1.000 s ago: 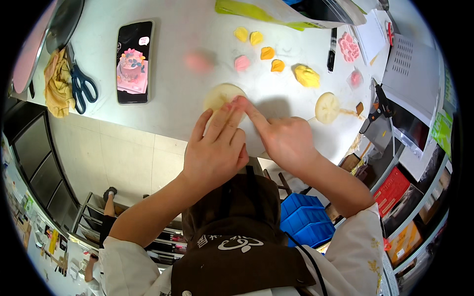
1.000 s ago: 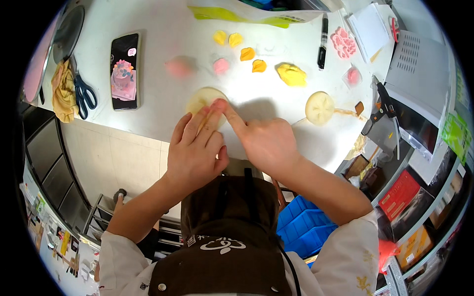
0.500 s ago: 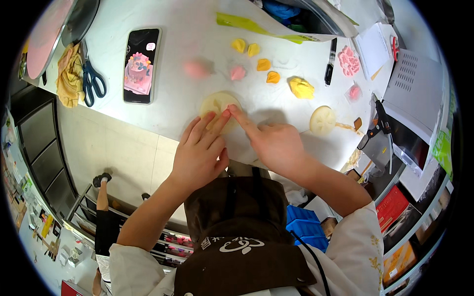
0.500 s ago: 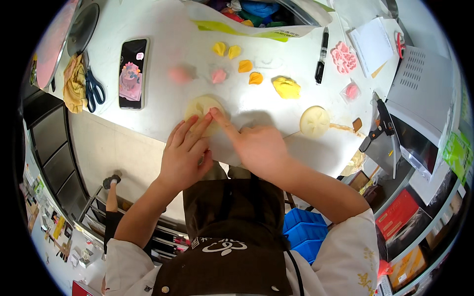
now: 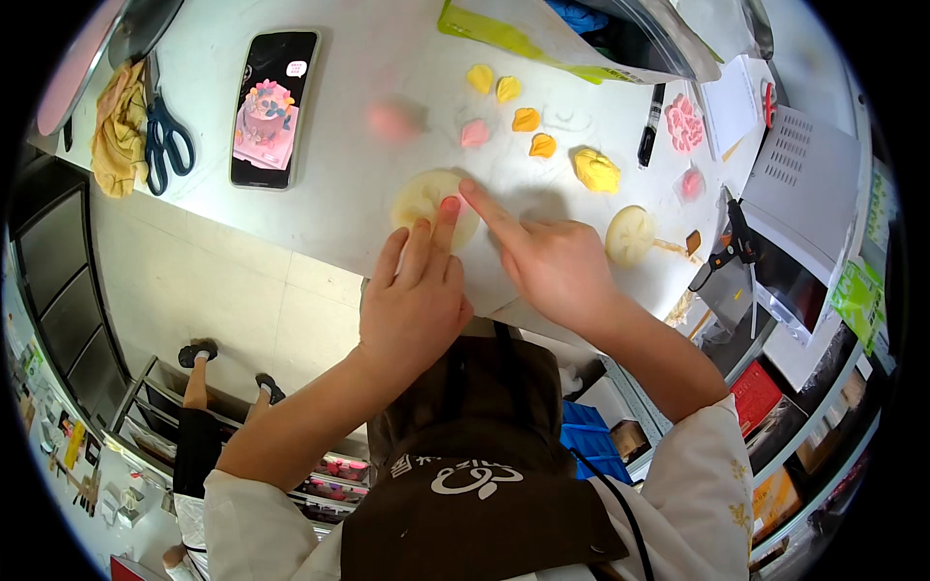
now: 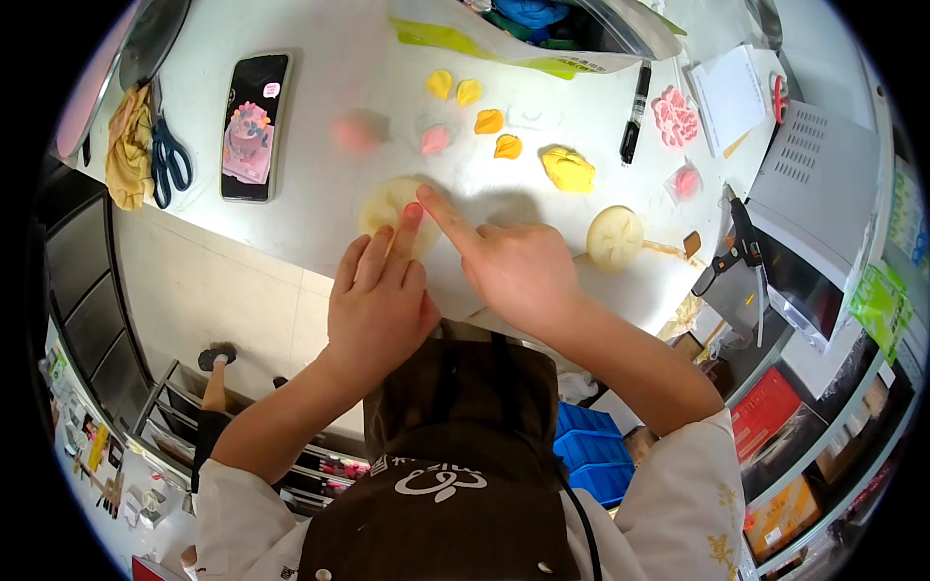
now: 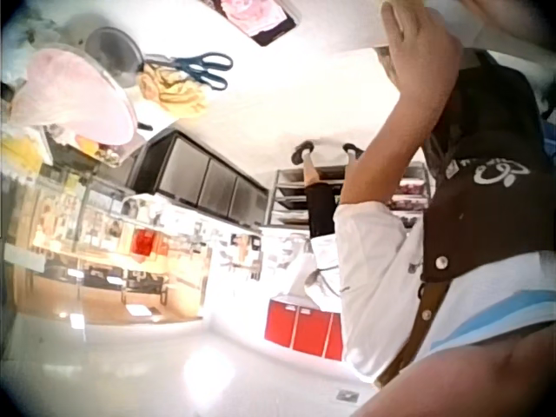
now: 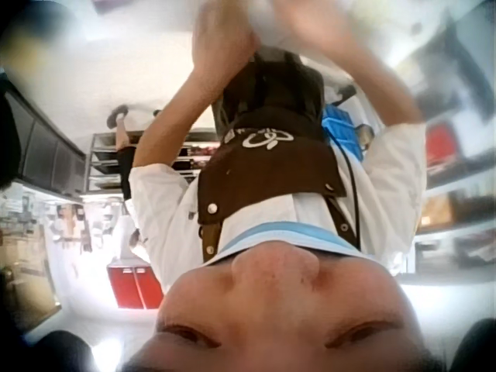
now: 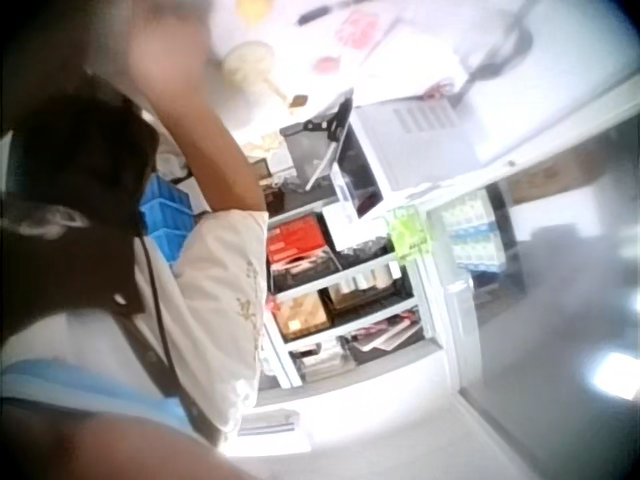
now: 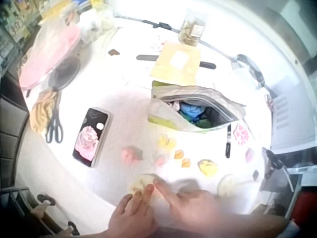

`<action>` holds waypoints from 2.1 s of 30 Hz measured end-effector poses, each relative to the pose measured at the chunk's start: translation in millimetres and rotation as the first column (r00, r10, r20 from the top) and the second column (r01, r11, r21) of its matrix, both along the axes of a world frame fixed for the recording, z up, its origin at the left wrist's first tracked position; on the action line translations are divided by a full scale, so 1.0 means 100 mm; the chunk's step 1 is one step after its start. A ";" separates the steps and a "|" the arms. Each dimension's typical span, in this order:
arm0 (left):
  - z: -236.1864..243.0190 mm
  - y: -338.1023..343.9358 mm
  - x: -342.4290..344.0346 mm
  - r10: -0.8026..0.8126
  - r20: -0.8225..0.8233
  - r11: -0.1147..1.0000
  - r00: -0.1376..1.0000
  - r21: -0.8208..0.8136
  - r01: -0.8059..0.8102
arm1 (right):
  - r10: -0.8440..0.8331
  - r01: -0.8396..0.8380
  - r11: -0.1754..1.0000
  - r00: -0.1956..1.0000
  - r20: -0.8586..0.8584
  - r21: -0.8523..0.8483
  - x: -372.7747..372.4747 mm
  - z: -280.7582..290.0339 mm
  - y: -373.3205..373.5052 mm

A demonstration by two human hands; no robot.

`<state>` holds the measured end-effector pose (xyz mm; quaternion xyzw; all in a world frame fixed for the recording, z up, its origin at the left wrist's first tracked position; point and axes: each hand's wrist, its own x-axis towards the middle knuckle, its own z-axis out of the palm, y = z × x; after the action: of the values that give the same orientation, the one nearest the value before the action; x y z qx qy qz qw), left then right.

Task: The person shapes small pieces of yellow and pink clay into petal-like forms using a round mold on a white countertop. They repeatedly press, pinch, and smooth the clay, then place the finished pieces on the work surface.

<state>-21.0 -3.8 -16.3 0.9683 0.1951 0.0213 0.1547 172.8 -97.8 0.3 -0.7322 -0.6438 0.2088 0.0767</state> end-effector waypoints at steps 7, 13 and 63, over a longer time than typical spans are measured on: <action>-0.02 0.11 -0.11 -0.030 0.064 0.988 0.998 -0.147 0.039 | 0.010 0.005 0.980 0.997 0.076 -0.197 -0.15 0.00 -0.05; 0.01 0.15 -0.21 -0.046 0.171 0.959 0.984 -0.269 0.092 | 0.081 -0.066 0.990 0.989 0.121 -0.121 -0.11 -0.04 -0.03; 0.09 0.34 0.09 0.257 0.057 0.846 0.965 -0.495 -0.197 | -0.534 0.544 0.837 0.794 -0.291 -0.053 -0.37 -0.04 0.04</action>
<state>-12.5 29.7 -6.8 0.8652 0.2977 0.0485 0.4005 135.8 -93.5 -3.3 -0.8443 -0.3933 0.2740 0.2398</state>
